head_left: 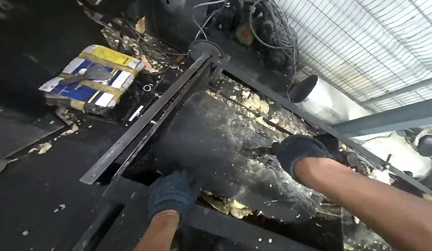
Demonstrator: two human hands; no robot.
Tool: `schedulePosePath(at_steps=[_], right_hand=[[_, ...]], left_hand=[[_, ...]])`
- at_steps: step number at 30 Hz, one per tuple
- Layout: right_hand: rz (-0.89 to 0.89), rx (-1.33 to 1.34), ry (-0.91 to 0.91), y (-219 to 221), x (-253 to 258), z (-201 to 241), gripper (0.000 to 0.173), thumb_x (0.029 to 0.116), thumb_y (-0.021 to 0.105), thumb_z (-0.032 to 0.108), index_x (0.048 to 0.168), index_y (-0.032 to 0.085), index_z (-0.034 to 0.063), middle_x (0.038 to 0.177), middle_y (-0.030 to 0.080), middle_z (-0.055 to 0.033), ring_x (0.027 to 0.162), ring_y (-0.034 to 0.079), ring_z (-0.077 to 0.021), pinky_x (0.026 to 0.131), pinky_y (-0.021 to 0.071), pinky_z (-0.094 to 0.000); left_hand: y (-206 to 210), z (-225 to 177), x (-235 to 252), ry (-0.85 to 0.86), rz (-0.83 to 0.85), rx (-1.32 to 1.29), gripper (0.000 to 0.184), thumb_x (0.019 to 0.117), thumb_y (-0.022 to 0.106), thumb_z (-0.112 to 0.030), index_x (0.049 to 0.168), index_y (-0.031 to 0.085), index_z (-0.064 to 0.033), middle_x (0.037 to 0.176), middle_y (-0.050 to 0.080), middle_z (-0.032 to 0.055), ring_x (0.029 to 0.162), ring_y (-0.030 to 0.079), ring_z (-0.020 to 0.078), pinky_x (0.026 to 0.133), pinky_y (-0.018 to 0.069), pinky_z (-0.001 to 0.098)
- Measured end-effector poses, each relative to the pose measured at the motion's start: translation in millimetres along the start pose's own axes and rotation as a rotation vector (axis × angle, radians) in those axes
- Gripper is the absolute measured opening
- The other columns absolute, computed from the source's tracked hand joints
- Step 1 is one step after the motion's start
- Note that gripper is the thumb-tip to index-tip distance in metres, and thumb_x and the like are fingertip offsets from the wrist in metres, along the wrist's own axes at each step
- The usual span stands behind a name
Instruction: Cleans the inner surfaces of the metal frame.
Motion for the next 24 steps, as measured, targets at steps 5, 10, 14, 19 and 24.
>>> schedulePosePath(at_steps=[5,10,14,19,24], right_hand=[[-0.080,-0.051,-0.236,-8.9,13.8,-25.1,0.036,0.0823,0.067,0.055,0.118,0.065,0.0484,0.075,0.069,-0.0015,0.067,0.068,-0.0278,0.056,0.0534,-0.0591],[0.197,0.204,-0.198,-48.4,-31.4,3.9,0.055,0.1025,0.054,0.046,0.155,0.037,0.0494,0.112,0.072,-0.0133,0.103,0.069,-0.0387,0.084,0.0528,-0.0652],[0.284,0.205,-0.080,-10.6,-32.7,0.0,0.050,0.0964,0.062,0.033,0.145,0.052,0.0389,0.107,0.072,-0.0163,0.101,0.069,-0.0404,0.083,0.0534,-0.0655],[0.230,0.595,0.087,93.8,-59.2,-60.9,0.066,0.0985,0.055,0.057,0.159,0.036,0.0385,0.121,0.070,-0.0156,0.110,0.068,-0.0392,0.092,0.0521,-0.0641],[0.129,1.318,0.442,238.2,-153.4,-39.1,0.052,0.0887,0.069,0.054,0.122,0.070,0.0142,0.104,0.075,-0.0078,0.095,0.073,-0.0253,0.085,0.0594,-0.0546]], left_hand=[[24.3,22.2,34.0,0.042,-0.224,0.066,0.061,0.0939,0.043,-0.069,0.118,0.073,-0.0218,0.116,0.074,0.0092,0.112,0.069,0.0329,0.101,0.0489,0.0627],[14.1,10.2,9.7,-0.062,0.058,0.022,0.065,0.1032,0.041,-0.062,0.149,0.054,-0.0165,0.150,0.055,0.0159,0.140,0.050,0.0382,0.116,0.0347,0.0627],[26.2,28.4,38.9,0.018,-0.262,0.076,0.064,0.0918,0.044,-0.073,0.119,0.073,-0.0225,0.117,0.074,0.0086,0.110,0.070,0.0328,0.097,0.0516,0.0616],[-18.0,-17.8,-28.3,-0.025,-0.029,-0.012,0.064,0.1069,0.035,-0.059,0.140,0.062,-0.0107,0.139,0.062,0.0219,0.132,0.057,0.0424,0.111,0.0402,0.0627],[-3.0,-3.3,-1.0,-0.009,-0.101,0.038,0.068,0.1010,0.038,-0.066,0.135,0.066,-0.0145,0.133,0.067,0.0186,0.125,0.063,0.0406,0.106,0.0453,0.0649]])
Point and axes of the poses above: each hand's wrist, its own x-axis towards the middle knuckle, its own y-axis out of the palm, z = x × y, the point moved 10 cm from there along x, towards the middle knuckle
